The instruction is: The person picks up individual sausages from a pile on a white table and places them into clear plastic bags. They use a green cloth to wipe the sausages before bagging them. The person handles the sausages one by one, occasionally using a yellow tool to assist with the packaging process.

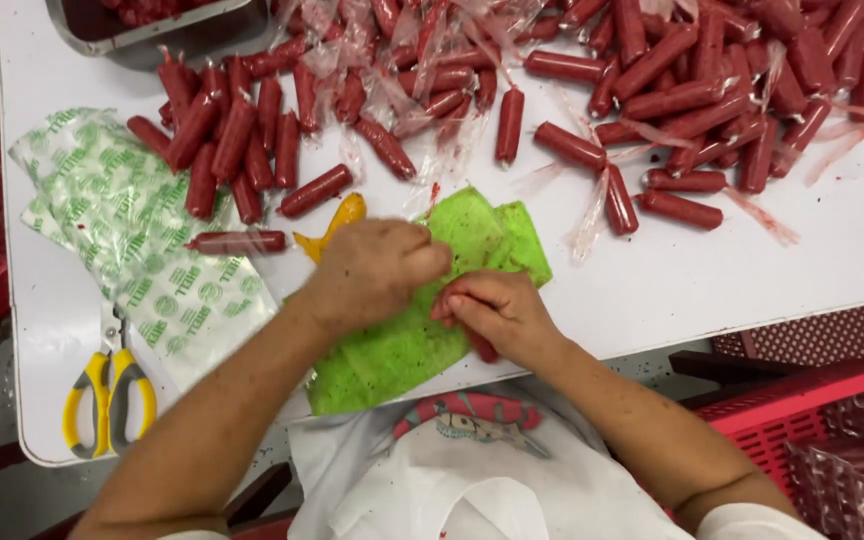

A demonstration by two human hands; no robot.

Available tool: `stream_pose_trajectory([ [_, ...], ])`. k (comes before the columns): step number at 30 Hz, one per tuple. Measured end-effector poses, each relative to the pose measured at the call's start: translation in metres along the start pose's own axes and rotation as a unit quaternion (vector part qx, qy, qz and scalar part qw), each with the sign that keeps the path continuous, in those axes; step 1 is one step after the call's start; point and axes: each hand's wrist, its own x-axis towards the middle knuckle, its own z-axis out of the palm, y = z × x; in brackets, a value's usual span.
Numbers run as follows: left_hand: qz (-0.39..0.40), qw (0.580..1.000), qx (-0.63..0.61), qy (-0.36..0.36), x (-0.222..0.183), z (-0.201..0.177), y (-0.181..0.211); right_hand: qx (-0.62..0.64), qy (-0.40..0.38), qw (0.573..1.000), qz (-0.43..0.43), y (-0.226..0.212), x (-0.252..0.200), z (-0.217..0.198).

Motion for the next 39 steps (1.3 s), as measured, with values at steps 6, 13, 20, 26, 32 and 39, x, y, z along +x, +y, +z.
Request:
stream_pose_trajectory([
  [6, 0.083, 0.971, 0.195, 0.110, 0.059, 0.039, -0.072, -0.133, 0.093, 0.960, 0.228, -0.009, 0.065, -0.117],
  [13, -0.535, 0.814, 0.047, -0.221, 0.095, 0.001, -0.040, -0.480, 0.159, 0.861, -0.056, 0.003, 0.088, -0.282],
  [20, -0.416, 0.819, -0.393, 0.021, 0.032, -0.032, 0.037, 0.049, -0.123, 0.983, 0.130, -0.028, 0.015, -0.062],
  [26, -0.441, 0.779, -0.445, 0.014, -0.034, -0.007, 0.070, 0.403, 0.039, 0.905, 0.130, 0.005, 0.028, -0.010],
  [32, -0.258, 0.876, -0.394, 0.100, 0.005, -0.013, 0.074, 0.082, -0.136, 0.987, 0.021, -0.028, 0.029, -0.001],
  [39, -0.204, 0.782, -0.565, 0.168, 0.032, -0.021, 0.089, 0.141, -0.102, 0.984, -0.021, -0.037, 0.008, -0.018],
])
